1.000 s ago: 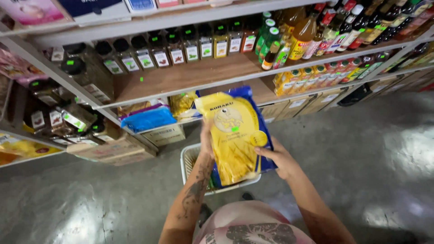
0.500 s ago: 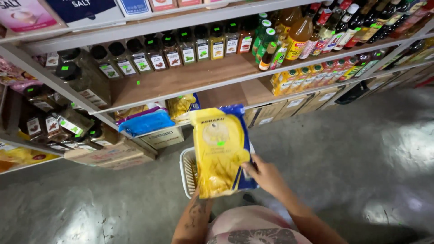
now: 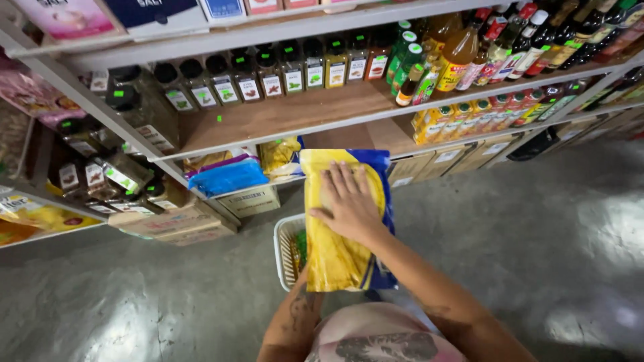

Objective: The person is stocking and organizing various grocery items like condiment bottles and packaged food on store shelves.

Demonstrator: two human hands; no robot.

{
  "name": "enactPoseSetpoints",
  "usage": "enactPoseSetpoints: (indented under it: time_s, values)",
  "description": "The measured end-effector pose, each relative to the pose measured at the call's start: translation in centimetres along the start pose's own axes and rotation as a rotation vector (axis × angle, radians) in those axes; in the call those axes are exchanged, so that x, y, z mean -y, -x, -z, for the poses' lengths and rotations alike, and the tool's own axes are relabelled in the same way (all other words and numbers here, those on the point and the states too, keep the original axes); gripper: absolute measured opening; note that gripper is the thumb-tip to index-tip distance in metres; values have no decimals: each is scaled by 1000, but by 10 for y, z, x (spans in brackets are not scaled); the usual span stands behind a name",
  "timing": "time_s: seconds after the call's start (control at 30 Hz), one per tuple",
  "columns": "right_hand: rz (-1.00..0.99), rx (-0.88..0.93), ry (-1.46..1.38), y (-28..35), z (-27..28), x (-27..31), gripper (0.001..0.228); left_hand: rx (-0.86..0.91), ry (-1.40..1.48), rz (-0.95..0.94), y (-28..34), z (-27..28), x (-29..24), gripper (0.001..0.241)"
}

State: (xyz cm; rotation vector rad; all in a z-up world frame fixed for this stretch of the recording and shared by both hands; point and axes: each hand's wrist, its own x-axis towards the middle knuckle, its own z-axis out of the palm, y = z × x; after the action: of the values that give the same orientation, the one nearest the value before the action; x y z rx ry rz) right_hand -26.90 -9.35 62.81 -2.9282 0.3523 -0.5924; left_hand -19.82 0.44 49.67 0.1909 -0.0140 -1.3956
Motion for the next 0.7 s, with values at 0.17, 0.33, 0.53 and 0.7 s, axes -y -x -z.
enactPoseSetpoints:
  time_s: [0.17,0.33,0.53,0.7]
  values:
    - [-15,38,-347,22,-10,-8,73,19,-8,31,12,-12,-8,110]
    - [-869,171,-1629,74,-1,-19,80,34,-14,35,32,-18,-21,111]
    - [-998,342,-1714,95,-32,-32,59,52,-4,62,55,-14,-19,113]
    - [-1095,345,-1675,119,-71,-51,59,76,-8,97,60,10,-17,114]
